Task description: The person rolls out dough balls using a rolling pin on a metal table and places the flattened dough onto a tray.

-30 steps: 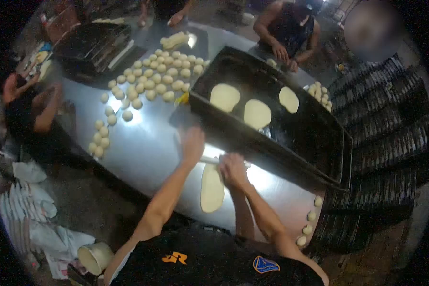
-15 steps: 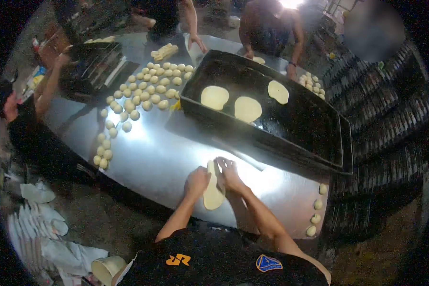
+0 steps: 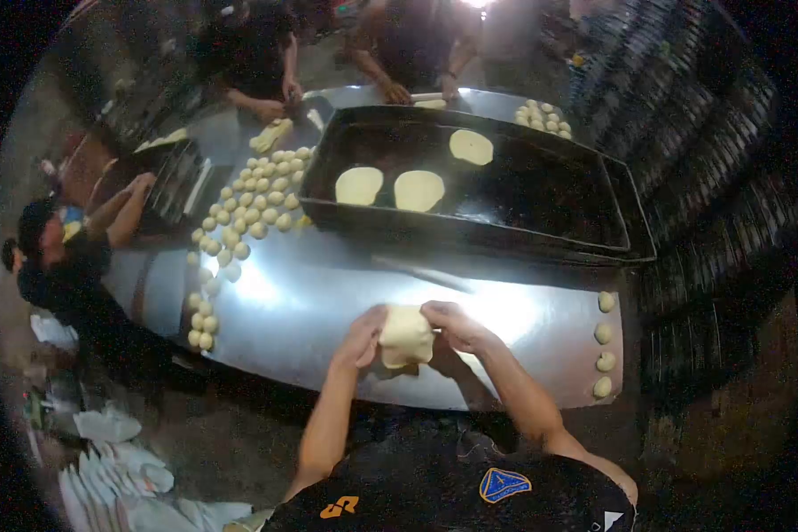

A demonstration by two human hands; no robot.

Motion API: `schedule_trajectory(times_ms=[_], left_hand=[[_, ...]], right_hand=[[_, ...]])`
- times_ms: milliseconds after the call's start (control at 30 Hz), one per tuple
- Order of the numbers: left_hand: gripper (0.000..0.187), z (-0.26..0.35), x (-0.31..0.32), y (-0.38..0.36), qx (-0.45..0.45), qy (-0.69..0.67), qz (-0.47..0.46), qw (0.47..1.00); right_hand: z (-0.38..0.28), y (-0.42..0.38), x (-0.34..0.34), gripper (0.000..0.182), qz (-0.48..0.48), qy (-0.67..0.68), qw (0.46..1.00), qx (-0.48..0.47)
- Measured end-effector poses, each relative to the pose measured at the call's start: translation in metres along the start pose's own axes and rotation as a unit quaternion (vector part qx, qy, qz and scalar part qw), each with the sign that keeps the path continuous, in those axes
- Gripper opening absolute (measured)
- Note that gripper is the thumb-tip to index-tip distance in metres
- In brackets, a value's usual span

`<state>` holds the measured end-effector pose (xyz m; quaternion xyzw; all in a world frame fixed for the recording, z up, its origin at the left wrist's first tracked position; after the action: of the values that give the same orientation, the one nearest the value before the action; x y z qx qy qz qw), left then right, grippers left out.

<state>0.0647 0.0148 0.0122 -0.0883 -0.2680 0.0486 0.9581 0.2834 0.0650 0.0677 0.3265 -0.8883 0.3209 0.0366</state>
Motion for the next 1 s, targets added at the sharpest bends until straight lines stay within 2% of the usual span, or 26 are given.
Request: schedule_trajectory(times_ms=[33,67,100,167,200,233,267,300,333,367,433,467,500,567,600,633,667,700,767,800,833,867,900,933,967,1000], left_hand=[[0.038,0.03,0.019,0.018,0.016,0.106,-0.063,0.992],[0.038,0.065,0.042,0.034,0.033,0.209,-0.125,0.969],[0.04,0.088,0.058,0.059,0.052,0.215,-0.212,0.952],[0.039,0.145,0.112,0.1,0.134,0.384,-0.292,0.865],[0.031,0.157,0.138,0.12,0.176,0.401,-0.303,0.846],[0.034,0.172,0.163,0.14,0.211,0.392,-0.362,0.819],[0.034,0.179,0.179,0.161,0.232,0.411,-0.389,0.791],[0.037,0.177,0.19,0.182,0.233,0.405,-0.398,0.79],[0.039,0.169,0.199,0.198,0.227,0.393,-0.381,0.805],[0.041,0.157,0.203,0.215,0.221,0.381,-0.364,0.821],[0.047,0.132,0.206,0.248,0.127,0.379,-0.351,0.847],[0.053,0.131,0.216,0.245,0.055,0.38,-0.308,0.87],[0.06,0.117,0.216,0.249,0.058,0.344,-0.262,0.9],[0.069,0.059,0.196,0.3,0.225,0.398,-0.253,0.853],[0.077,0.076,0.202,0.279,0.141,0.459,-0.193,0.856],[0.075,0.059,0.193,0.295,0.218,0.508,-0.207,0.807],[0.066,0.058,0.19,0.29,0.331,0.507,-0.184,0.774],[0.061,0.065,0.19,0.281,0.441,0.501,-0.159,0.727],[0.045,0.087,0.187,0.26,0.458,0.417,-0.124,0.776],[0.041,0.101,0.184,0.25,0.467,0.418,-0.122,0.769],[0.036,0.111,0.18,0.241,0.476,0.42,-0.125,0.763],[0.031,0.115,0.177,0.236,0.479,0.43,-0.11,0.758],[0.027,0.117,0.18,0.231,0.485,0.437,-0.103,0.75],[0.026,0.119,0.192,0.218,0.491,0.429,-0.114,0.75],[0.025,0.117,0.209,0.198,0.494,0.419,-0.132,0.75],[0.025,0.114,0.228,0.177,0.471,0.421,-0.18,0.754]], right_hand=[[-0.004,-0.006,-0.012,0.028,0.016,0.065,0.998,-0.02],[-0.022,-0.016,-0.025,0.027,0.044,0.034,0.996,-0.073],[-0.049,-0.028,-0.04,0.027,0.073,0.001,0.99,-0.125],[-0.101,-0.052,-0.064,0.027,0.116,-0.011,0.981,-0.156],[-0.124,-0.058,-0.072,0.033,0.139,0.0,0.973,-0.183],[-0.144,-0.062,-0.082,0.038,0.161,0.01,0.964,-0.209],[-0.158,-0.059,-0.101,0.045,0.128,0.031,0.972,-0.197],[-0.171,-0.054,-0.116,0.052,0.094,0.05,0.977,-0.185],[-0.179,-0.045,-0.127,0.063,0.134,0.072,0.974,-0.167],[-0.179,-0.034,-0.139,0.063,0.139,0.069,0.973,-0.168],[-0.181,-0.01,-0.168,0.063,0.191,0.082,0.965,-0.16],[-0.18,-0.002,-0.178,0.066,0.216,0.054,0.964,-0.144],[-0.175,0.018,-0.193,0.065,0.286,-0.003,0.947,-0.147],[-0.175,0.032,-0.19,0.069,0.296,-0.056,0.949,-0.097],[-0.17,0.05,-0.19,0.059,0.372,-0.092,0.914,-0.134],[-0.161,0.063,-0.193,0.059,0.373,-0.088,0.915,-0.123],[-0.154,0.072,-0.199,0.051,0.538,-0.295,0.747,-0.255],[-0.148,0.082,-0.198,0.046,0.638,-0.47,0.494,-0.359],[-0.16,0.034,-0.12,0.019,0.593,-0.356,0.573,-0.439],[-0.136,0.031,-0.101,0.012,0.575,-0.389,0.548,-0.467],[-0.1,0.035,-0.078,0.014,0.536,-0.4,0.542,-0.508],[-0.073,0.038,-0.063,0.015,0.368,-0.412,0.581,-0.598],[-0.032,0.046,-0.048,0.016,0.288,-0.458,0.63,-0.557],[-0.01,0.048,-0.035,0.022,0.293,-0.524,0.629,-0.493],[0.029,0.077,-0.04,0.026,0.365,-0.51,0.64,-0.443],[0.026,0.074,-0.039,0.024,0.417,-0.487,0.665,-0.382]])
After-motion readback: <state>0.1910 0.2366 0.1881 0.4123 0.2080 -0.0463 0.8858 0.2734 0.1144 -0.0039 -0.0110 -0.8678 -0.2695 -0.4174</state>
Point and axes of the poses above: each hand's wrist, its own y-axis towards the middle knuckle, its own x-axis out of the palm, z = x × y, the point moved 1 cm from there along y, towards the middle knuckle, and after that the axes turned 13 degrees about x, right-handed, at the moved point
